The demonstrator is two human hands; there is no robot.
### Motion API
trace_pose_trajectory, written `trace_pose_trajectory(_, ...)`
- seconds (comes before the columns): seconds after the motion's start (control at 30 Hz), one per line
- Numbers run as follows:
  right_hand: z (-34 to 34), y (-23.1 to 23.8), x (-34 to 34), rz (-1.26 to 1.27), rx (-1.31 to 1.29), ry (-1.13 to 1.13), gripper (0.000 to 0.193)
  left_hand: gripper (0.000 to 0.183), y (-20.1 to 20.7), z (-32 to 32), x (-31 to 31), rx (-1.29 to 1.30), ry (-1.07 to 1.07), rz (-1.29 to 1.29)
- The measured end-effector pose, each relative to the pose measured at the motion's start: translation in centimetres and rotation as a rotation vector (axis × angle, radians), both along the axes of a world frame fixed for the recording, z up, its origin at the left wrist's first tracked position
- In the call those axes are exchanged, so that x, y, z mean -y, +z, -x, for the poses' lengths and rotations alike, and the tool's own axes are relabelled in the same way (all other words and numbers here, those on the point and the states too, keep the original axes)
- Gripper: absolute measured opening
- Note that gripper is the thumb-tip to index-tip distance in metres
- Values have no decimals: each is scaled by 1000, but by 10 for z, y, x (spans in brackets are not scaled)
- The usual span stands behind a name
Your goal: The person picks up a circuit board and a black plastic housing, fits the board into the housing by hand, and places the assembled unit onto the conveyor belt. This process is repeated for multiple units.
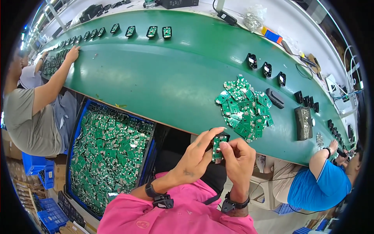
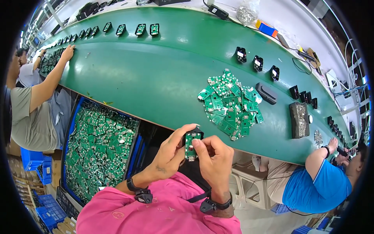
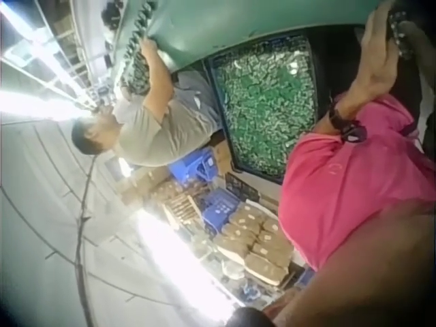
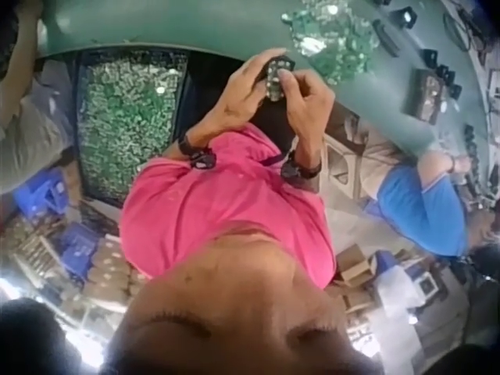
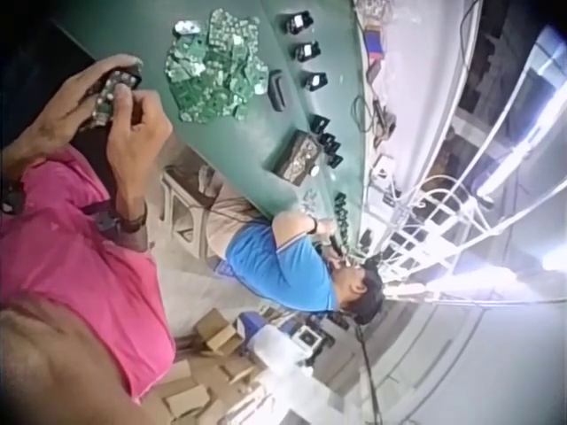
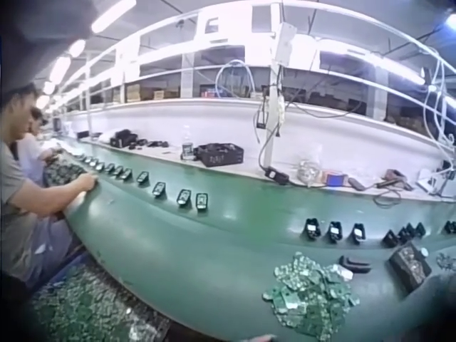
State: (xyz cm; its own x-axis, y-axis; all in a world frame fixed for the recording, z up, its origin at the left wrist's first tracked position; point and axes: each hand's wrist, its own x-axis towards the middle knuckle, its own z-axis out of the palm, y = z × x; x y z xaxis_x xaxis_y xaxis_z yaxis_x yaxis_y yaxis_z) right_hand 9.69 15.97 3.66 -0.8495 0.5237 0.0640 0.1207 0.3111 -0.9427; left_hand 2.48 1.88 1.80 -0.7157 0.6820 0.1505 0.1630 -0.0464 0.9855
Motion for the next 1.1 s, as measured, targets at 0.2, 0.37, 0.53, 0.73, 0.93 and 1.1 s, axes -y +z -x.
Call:
trace_pose_trajectory(0.2, 5, -8, 6, -54, -45, -48, 23, 48, 4, 0, 2, 302, -43, -124)
trace_pose_trajectory(0.37, 7, -10, 17, -239, -1, -78, 23, 38, -16, -3, -11, 239, 160, -36)
trace_pose_trajectory(0.53, 9, -26, 17, -172, 41, -15, 28, 37, -18, -4, -17, 30, 254, 90)
trace_pose_trajectory(0.73, 15, -23, 34, -173, -63, -63, 35, 31, -13, -3, -18, -72, 309, 42)
trace_pose_trajectory(0.93, 29, -41, 29, -249, -241, -178, 31, 30, -19, 2, -30, -204, 366, 66)
trace_pose_trajectory(1.1, 54, -45, -3, -56, -174, 74, 40, 30, -19, 50, -27, 492, 69, 45)
